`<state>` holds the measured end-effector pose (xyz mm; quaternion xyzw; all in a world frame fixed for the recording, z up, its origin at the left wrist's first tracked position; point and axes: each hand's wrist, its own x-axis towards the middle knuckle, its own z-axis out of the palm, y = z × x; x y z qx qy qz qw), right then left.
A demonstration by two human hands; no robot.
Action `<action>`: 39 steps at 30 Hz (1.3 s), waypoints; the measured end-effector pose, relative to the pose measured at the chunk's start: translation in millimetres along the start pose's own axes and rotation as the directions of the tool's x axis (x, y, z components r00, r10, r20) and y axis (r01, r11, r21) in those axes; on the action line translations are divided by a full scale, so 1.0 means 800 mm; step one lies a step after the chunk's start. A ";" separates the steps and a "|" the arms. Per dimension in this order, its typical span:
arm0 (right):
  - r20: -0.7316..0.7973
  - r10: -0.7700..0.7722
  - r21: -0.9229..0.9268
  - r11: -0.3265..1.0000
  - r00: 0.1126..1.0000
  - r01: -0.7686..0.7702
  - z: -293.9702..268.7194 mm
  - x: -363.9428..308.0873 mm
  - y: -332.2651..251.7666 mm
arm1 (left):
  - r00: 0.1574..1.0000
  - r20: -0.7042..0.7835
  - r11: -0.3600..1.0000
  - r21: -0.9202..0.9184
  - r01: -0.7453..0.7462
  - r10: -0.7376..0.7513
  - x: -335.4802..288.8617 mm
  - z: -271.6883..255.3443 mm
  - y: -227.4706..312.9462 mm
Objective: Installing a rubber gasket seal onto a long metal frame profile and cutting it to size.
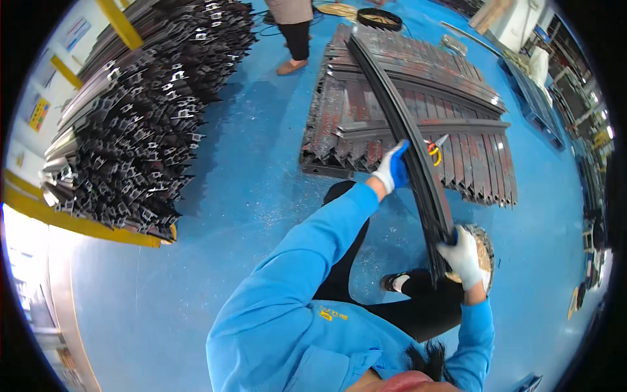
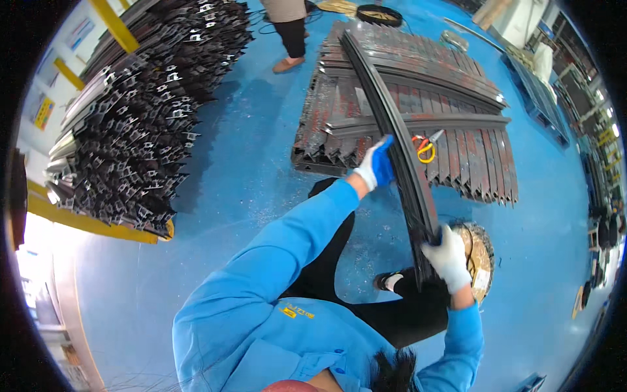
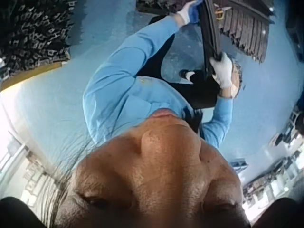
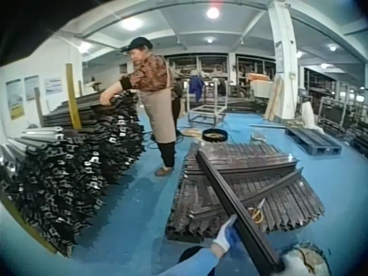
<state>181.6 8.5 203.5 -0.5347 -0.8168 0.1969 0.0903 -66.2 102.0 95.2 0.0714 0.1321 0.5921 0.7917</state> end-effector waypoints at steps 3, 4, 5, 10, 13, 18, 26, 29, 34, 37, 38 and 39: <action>-0.166 -0.230 -0.073 0.973 0.959 0.220 -0.016 -0.039 0.022 | 0.997 0.037 0.998 -0.028 -0.064 0.065 0.002 0.017 -0.022; -0.088 -0.170 -0.083 0.983 0.981 0.163 -0.027 -0.052 0.029 | 0.994 0.072 0.996 -0.030 -0.080 0.082 0.004 0.008 -0.033; -0.119 -0.173 -0.124 0.980 0.978 0.158 -0.033 -0.070 0.052 | 0.999 0.052 1.000 -0.030 0.010 -0.008 0.003 0.011 -0.046; -0.229 -0.292 -0.280 0.933 0.929 0.224 -0.054 -0.125 0.158 | 0.990 0.038 0.988 0.072 0.135 -0.138 -0.033 0.047 -0.079; -0.180 -0.208 -0.383 0.915 0.961 0.127 -0.075 -0.129 0.198 | 0.981 0.105 0.983 0.109 0.151 -0.162 -0.050 0.051 -0.093; -0.169 -0.234 -0.407 0.901 0.958 0.148 -0.103 -0.113 0.226 | 0.990 0.139 0.994 0.108 0.022 -0.037 -0.080 0.074 -0.089; -0.353 -0.652 -0.476 0.743 0.671 0.471 -0.071 0.027 0.207 | 0.840 0.523 0.963 -0.268 0.002 0.144 -0.091 -0.006 0.000; -0.229 -0.504 -0.393 0.831 0.833 0.395 -0.072 0.072 0.174 | 0.877 0.401 0.963 -0.154 -0.222 0.266 -0.150 0.031 0.056; -0.306 -0.683 -0.362 0.728 0.664 0.582 -0.089 0.140 0.004 | 0.754 0.147 0.716 0.242 -0.655 0.640 -0.289 0.108 0.168; -0.272 -0.689 -0.277 0.725 0.672 0.631 -0.097 0.158 -0.131 | 0.560 0.064 0.458 0.503 -0.733 0.826 -0.362 0.153 0.238; -0.237 -0.675 -0.247 0.737 0.699 0.629 -0.102 0.164 -0.183 | 0.480 0.053 0.362 0.586 -0.725 0.876 -0.371 0.165 0.241; -0.191 -0.715 -0.186 0.699 0.672 0.691 -0.105 0.158 -0.257 | 0.356 0.049 0.239 0.656 -0.716 0.933 -0.395 0.155 0.277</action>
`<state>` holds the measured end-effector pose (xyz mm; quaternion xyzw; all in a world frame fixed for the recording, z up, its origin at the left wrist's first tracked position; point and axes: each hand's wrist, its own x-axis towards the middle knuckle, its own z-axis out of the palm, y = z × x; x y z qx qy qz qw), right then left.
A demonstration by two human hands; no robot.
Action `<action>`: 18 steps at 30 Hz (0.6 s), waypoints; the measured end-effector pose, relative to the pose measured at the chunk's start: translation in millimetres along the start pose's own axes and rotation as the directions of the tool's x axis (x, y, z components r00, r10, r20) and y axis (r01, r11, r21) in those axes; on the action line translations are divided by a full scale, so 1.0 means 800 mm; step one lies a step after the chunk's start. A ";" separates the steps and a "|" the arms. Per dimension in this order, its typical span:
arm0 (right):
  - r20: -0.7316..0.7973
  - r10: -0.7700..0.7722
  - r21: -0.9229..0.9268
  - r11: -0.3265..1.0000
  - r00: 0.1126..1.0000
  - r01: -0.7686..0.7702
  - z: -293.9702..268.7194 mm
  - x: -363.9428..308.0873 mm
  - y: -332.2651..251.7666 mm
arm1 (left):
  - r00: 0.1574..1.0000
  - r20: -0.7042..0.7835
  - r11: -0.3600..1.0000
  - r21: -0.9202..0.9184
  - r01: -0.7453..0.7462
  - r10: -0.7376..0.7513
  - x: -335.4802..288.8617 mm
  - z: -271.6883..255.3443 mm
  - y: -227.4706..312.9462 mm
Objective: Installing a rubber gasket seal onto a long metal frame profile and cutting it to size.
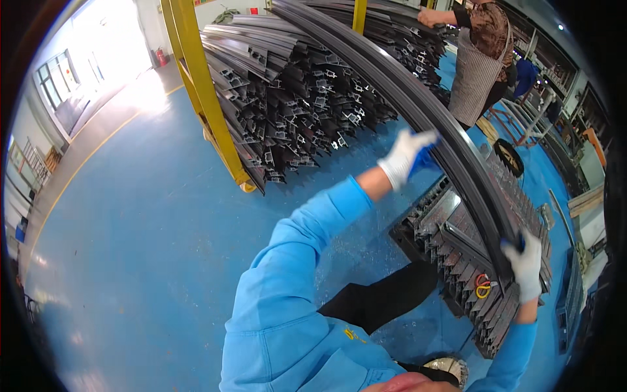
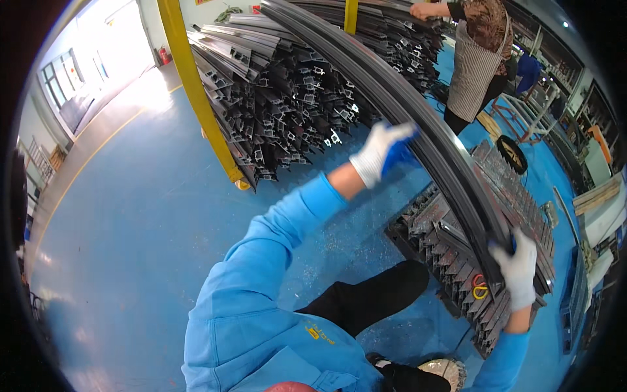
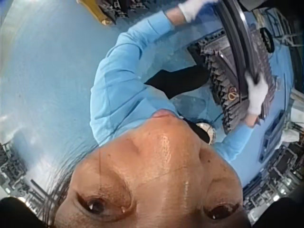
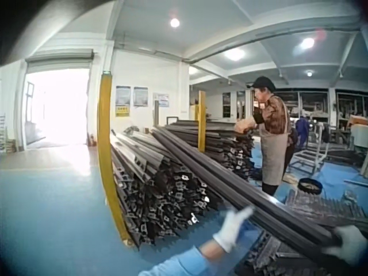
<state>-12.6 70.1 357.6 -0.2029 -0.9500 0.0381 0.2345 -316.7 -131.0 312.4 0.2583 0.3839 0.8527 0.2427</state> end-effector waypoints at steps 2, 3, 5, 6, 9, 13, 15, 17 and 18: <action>-0.043 -0.144 0.113 0.982 0.989 0.148 -0.004 0.084 -0.070 | 0.980 0.032 0.980 0.043 -0.195 0.194 0.054 -0.038 0.045; 0.055 -0.147 0.206 0.970 0.988 0.133 -0.018 0.128 -0.116 | 0.985 -0.009 0.984 -0.055 -0.170 0.170 0.073 -0.045 0.081; 0.114 -0.096 0.330 0.942 0.989 0.053 -0.020 0.223 -0.162 | 0.971 -0.069 0.973 -0.003 -0.229 0.228 0.114 -0.082 0.146; -0.208 -0.119 0.548 0.808 0.971 0.216 -0.011 0.261 -0.191 | 0.855 -0.352 0.913 0.291 -0.286 0.381 0.130 -0.101 0.148; -0.469 -0.028 0.247 0.955 0.883 0.162 -0.007 0.326 -0.209 | 0.592 -0.386 0.649 0.686 -0.328 0.707 0.131 -0.097 0.135; -0.213 -0.105 0.240 0.958 0.971 0.156 0.066 0.266 -0.188 | 0.336 0.144 0.043 0.869 -0.492 0.931 0.095 -0.122 0.097; -0.152 -0.103 0.260 0.955 0.983 0.141 0.098 0.220 -0.146 | 0.344 0.233 -0.068 0.901 -0.429 0.910 0.091 -0.128 0.103; -0.032 0.048 0.303 0.952 0.998 -0.036 0.120 0.179 -0.094 | 0.358 0.330 -0.192 0.909 -0.371 0.874 0.089 -0.134 0.120; -0.016 0.117 0.312 0.944 0.993 -0.106 0.124 0.159 -0.068 | 0.349 0.339 -0.204 0.907 -0.370 0.874 0.096 -0.134 0.132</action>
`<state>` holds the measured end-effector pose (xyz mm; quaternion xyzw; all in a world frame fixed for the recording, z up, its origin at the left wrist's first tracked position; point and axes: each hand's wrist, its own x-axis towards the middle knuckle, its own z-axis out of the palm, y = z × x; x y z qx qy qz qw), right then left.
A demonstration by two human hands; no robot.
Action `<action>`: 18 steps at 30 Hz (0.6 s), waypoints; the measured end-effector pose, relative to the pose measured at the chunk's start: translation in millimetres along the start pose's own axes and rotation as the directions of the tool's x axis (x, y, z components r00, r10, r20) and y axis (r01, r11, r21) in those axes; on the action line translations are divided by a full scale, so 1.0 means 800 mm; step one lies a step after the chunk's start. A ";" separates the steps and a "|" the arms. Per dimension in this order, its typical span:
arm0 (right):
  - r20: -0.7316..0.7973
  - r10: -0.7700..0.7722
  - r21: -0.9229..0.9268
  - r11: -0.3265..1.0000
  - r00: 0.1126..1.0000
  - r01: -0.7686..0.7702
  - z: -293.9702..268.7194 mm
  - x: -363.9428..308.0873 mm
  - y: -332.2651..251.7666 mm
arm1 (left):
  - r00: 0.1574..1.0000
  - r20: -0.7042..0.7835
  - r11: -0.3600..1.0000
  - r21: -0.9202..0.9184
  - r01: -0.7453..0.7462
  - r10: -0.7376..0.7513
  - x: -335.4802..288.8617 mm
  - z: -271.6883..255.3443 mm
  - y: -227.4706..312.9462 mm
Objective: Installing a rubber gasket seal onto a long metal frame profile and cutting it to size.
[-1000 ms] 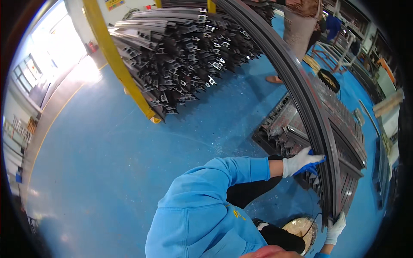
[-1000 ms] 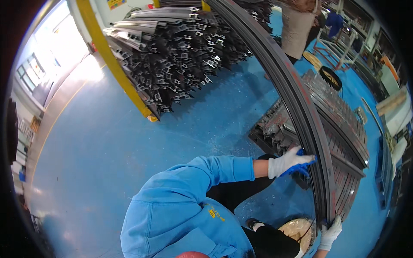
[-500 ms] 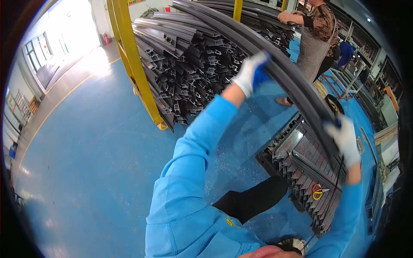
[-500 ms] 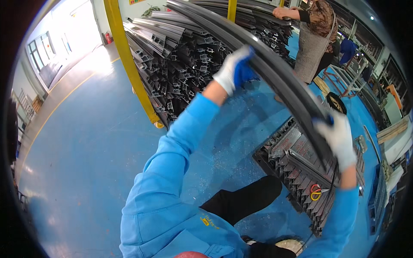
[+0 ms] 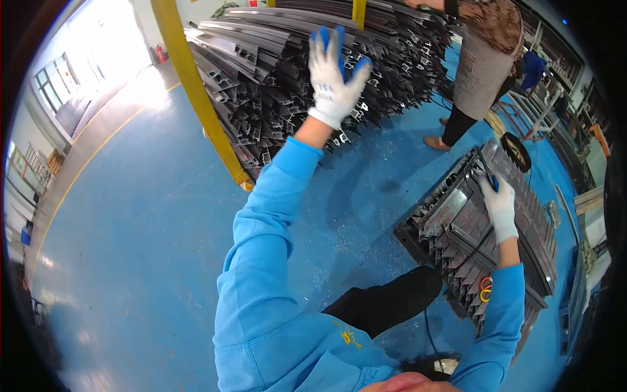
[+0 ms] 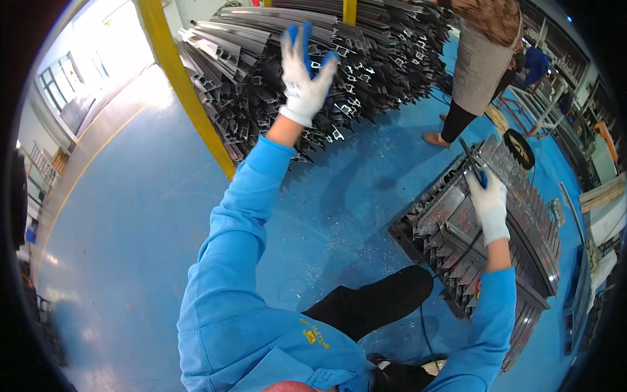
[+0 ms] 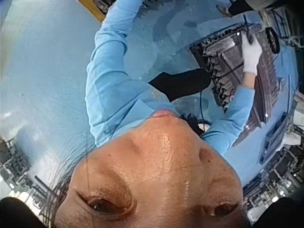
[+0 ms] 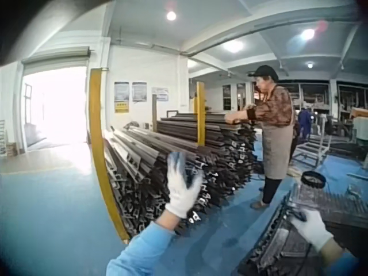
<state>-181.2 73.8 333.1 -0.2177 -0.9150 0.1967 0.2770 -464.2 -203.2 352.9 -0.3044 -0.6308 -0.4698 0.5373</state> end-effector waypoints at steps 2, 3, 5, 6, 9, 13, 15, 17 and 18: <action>-0.046 0.119 0.003 0.993 0.992 -0.119 -0.013 -0.029 0.061 | 1.000 0.008 1.000 -0.004 -0.013 0.013 0.027 0.009 -0.013; -0.058 0.188 0.010 0.982 0.980 -0.188 -0.022 -0.043 0.106 | 0.990 0.141 0.986 0.165 -0.018 -0.006 0.038 0.016 -0.017; -0.054 0.353 0.102 0.932 0.934 -0.347 -0.047 -0.072 0.171 | 0.954 0.299 0.895 0.418 -0.157 0.028 0.052 0.036 -0.036; -0.027 0.443 0.183 0.883 0.896 -0.432 -0.059 -0.088 0.189 | 0.937 0.337 0.824 0.501 -0.263 0.094 0.055 0.044 -0.052; -0.089 0.462 0.232 0.871 0.883 -0.432 -0.082 -0.140 0.241 | 0.861 0.473 0.715 0.537 -0.448 0.185 0.063 0.059 -0.105; -0.095 0.656 0.296 0.737 0.748 -0.608 -0.124 -0.224 0.290 | 0.803 0.596 0.677 0.582 -0.451 0.024 0.073 0.085 -0.095; -0.074 0.729 0.327 0.662 0.681 -0.674 -0.138 -0.257 0.302 | 0.860 0.507 0.714 0.580 -0.392 0.060 0.092 0.091 -0.138; -0.098 0.812 0.314 0.574 0.575 -0.756 -0.160 -0.317 0.317 | 0.798 0.590 0.651 0.655 -0.383 -0.124 0.087 0.130 -0.114; -0.150 0.787 0.323 0.612 0.599 -0.722 -0.161 -0.338 0.327 | 0.783 0.596 0.693 0.640 -0.332 -0.175 0.086 0.140 -0.125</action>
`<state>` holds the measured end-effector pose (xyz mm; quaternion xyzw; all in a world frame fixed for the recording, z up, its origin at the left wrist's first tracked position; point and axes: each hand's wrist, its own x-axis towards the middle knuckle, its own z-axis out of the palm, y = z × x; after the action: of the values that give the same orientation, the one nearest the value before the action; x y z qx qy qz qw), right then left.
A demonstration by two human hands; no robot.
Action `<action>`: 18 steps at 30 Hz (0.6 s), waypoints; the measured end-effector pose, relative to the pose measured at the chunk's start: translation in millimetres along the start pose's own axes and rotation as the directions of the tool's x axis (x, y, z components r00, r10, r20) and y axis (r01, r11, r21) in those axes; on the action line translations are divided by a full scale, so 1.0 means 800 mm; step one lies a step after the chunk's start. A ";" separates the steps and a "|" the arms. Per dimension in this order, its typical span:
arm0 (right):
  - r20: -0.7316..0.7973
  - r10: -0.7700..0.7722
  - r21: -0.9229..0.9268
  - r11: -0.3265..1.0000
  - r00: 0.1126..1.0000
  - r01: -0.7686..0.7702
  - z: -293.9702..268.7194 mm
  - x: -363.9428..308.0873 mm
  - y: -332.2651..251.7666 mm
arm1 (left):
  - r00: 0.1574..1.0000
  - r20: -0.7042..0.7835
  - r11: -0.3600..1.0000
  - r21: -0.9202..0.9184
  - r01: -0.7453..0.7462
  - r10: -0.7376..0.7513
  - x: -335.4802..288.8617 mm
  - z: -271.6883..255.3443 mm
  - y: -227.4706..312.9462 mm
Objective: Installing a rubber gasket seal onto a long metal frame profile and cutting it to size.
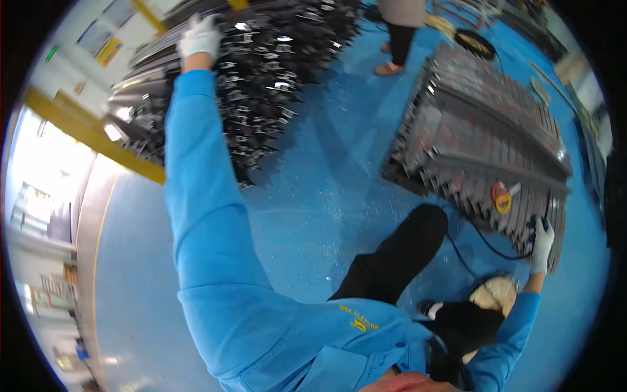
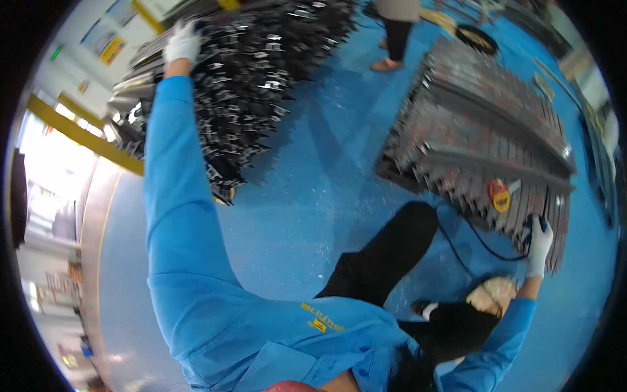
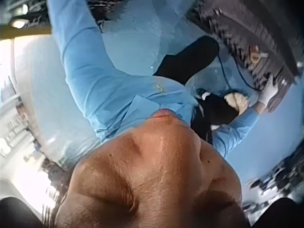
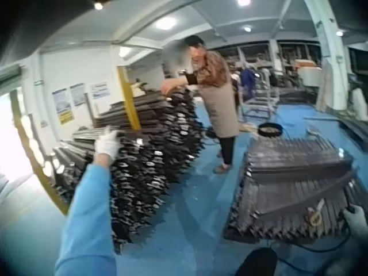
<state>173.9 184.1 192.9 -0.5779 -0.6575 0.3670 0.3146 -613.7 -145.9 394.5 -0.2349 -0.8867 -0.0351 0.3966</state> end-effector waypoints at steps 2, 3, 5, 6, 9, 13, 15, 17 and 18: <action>0.023 -0.104 0.123 0.987 0.994 0.100 0.045 0.017 0.027 | 0.938 0.342 0.995 -0.060 0.076 -0.051 0.071 -0.008 -0.174; -0.093 -0.087 -0.042 0.996 0.992 0.083 -0.004 -0.009 0.058 | 0.853 0.519 0.977 -0.146 0.152 -0.055 0.035 0.024 -0.043; -0.131 -0.084 0.045 0.995 0.988 0.091 -0.007 -0.024 0.076 | 0.994 -0.087 0.996 0.065 0.065 -0.059 0.013 0.039 -0.020; -0.186 -0.080 0.023 0.996 0.979 0.085 -0.004 -0.027 0.087 | 0.955 -0.294 0.999 -0.012 -0.035 0.030 0.009 0.028 -0.011; -0.237 0.164 0.242 0.965 0.958 -0.105 0.006 -0.028 0.129 | 0.810 -0.551 0.971 0.000 -0.238 0.199 -0.031 0.024 0.091; -0.201 0.276 0.361 0.913 0.940 -0.191 0.027 -0.041 0.156 | 0.752 -0.356 0.479 -0.603 -0.638 0.555 -0.148 0.053 0.293; -0.122 0.280 0.343 0.912 0.952 -0.224 0.056 -0.043 0.162 | 0.707 -0.149 0.469 -0.652 -0.596 0.691 -0.211 0.107 0.363; -0.130 0.330 0.220 0.929 0.935 -0.297 0.073 -0.055 0.167 | 0.560 0.085 0.402 -0.783 -0.474 0.824 -0.292 0.129 0.464; -0.097 0.329 0.124 0.940 0.939 -0.316 0.080 -0.055 0.165 | 0.497 0.130 0.394 -0.787 -0.474 0.858 -0.330 0.128 0.508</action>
<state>195.8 140.8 47.4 -0.6807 -0.5139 0.4140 0.3181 -351.7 137.2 83.7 -0.7093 -0.6962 -0.1105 0.0043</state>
